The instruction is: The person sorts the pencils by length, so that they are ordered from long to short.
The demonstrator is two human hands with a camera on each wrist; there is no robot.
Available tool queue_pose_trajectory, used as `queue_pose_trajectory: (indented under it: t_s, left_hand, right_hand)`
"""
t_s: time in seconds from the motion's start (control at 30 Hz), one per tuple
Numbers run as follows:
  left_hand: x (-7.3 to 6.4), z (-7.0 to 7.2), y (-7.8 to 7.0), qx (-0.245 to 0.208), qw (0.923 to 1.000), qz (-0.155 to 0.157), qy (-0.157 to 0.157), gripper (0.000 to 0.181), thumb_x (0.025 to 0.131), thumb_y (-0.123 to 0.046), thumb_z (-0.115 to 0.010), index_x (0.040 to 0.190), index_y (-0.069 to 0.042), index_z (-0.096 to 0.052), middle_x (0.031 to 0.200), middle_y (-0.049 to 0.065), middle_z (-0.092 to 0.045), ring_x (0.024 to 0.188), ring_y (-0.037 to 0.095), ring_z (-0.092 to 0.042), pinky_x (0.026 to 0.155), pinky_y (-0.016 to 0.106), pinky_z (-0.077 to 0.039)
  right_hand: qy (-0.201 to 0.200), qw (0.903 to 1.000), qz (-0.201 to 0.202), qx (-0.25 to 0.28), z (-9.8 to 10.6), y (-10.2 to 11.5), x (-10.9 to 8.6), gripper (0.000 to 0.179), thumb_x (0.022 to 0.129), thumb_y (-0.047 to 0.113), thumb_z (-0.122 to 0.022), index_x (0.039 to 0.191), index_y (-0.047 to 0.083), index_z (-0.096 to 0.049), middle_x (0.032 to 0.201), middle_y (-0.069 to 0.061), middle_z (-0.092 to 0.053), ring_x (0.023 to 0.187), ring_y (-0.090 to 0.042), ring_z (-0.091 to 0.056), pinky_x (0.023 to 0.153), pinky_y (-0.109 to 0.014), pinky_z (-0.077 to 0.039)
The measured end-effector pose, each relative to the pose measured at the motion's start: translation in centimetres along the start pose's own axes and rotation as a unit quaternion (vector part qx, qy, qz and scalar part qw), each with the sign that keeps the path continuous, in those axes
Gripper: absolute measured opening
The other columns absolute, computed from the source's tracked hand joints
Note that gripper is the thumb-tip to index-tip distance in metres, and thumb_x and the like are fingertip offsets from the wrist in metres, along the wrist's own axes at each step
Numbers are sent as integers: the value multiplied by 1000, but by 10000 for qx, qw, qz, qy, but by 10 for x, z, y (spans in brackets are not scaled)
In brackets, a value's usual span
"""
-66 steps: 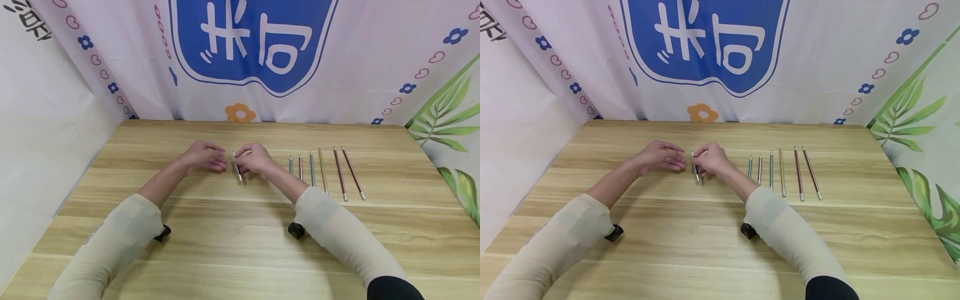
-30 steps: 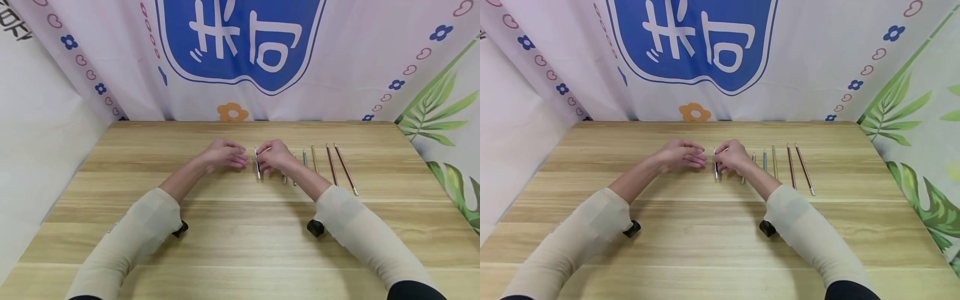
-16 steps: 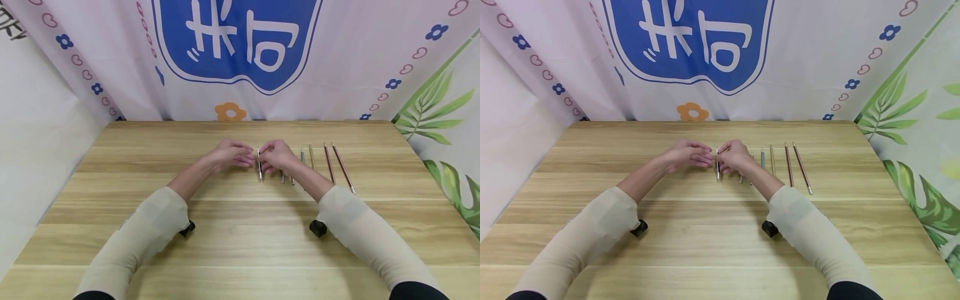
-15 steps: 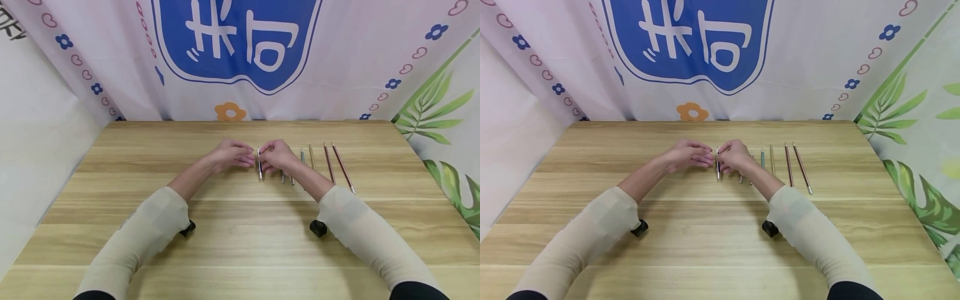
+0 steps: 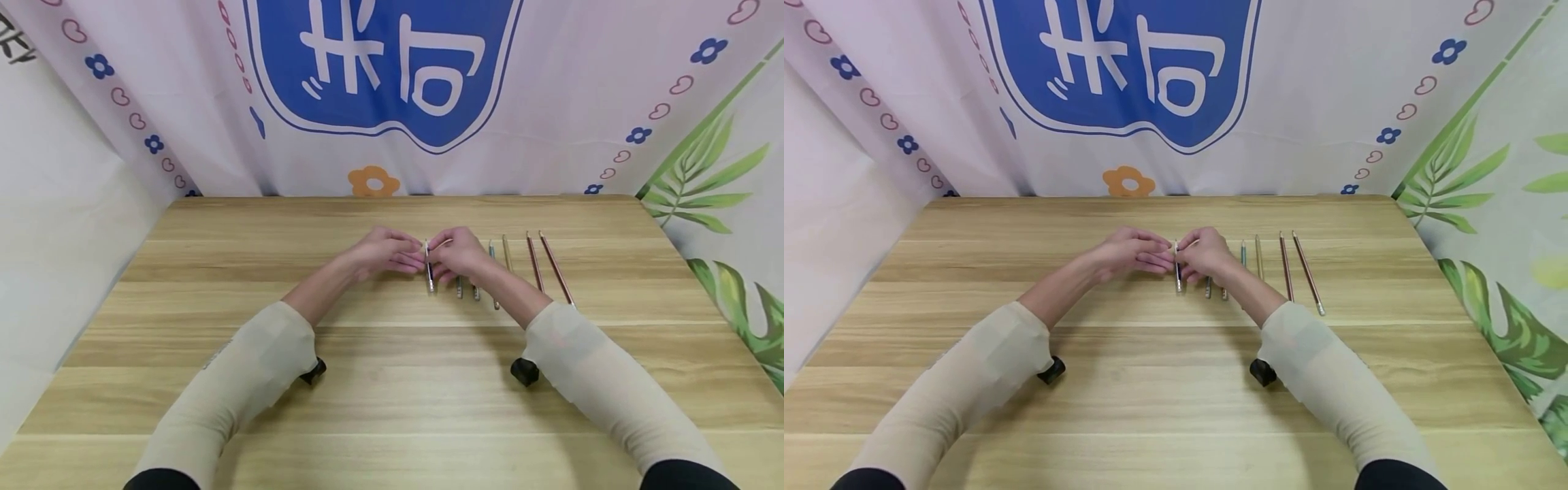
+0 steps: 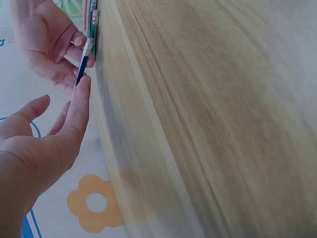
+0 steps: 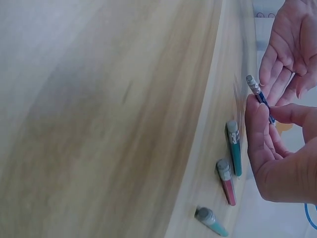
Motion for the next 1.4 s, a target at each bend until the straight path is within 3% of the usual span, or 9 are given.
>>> queue_pose_trajectory:
  t_s: [0.4, 0.7, 1.03, 1.4]
  left_hand:
    - [2, -6, 0, -13, 10000, 52, 19, 36, 108, -1, -49, 140, 14, -49, 132, 35, -61, 125, 45, -62, 102, 41, -59]
    - [6, -4, 0, -81, 9994, -68, -318, 35, 108, -2, -49, 139, 15, -51, 130, 33, -62, 119, 41, -66, 96, 35, -61]
    - [3, -2, -1, -113, 9990, -138, -399, 36, 107, -2, -50, 139, 15, -51, 131, 34, -62, 112, 37, -69, 97, 35, -61]
    - [0, -1, -3, -173, 9991, -167, -342, 36, 107, -1, -50, 139, 16, -50, 131, 36, -61, 100, 29, -72, 96, 36, -61]
  right_hand:
    - [-206, 9994, -142, -230, 7, 0, -2, 28, 94, 0, -69, 119, -6, -57, 91, -18, -73, 60, -15, -69, 58, -27, -64]
    - [-290, 9962, -98, -816, 8, 2, -1, 23, 93, -2, -67, 114, -7, -59, 79, -15, -72, 53, -12, -66, 54, -25, -63]
    - [-402, 9723, 423, -2262, 0, 4, 4, 11, 88, -3, -64, 98, -3, -61, 65, -9, -65, 50, -17, -65, 53, -30, -64]
    - [-302, 9615, 432, -2696, -1, 7, 2, 6, 91, -5, -61, 97, -2, -61, 70, -13, -68, 53, -18, -66, 54, -31, -64]
Point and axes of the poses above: each hand's wrist, its own x-axis towards the middle knuckle, its own z-axis out of the back of the hand, y = z × x, the point moved 2 cm from there along x, towards the middle knuckle
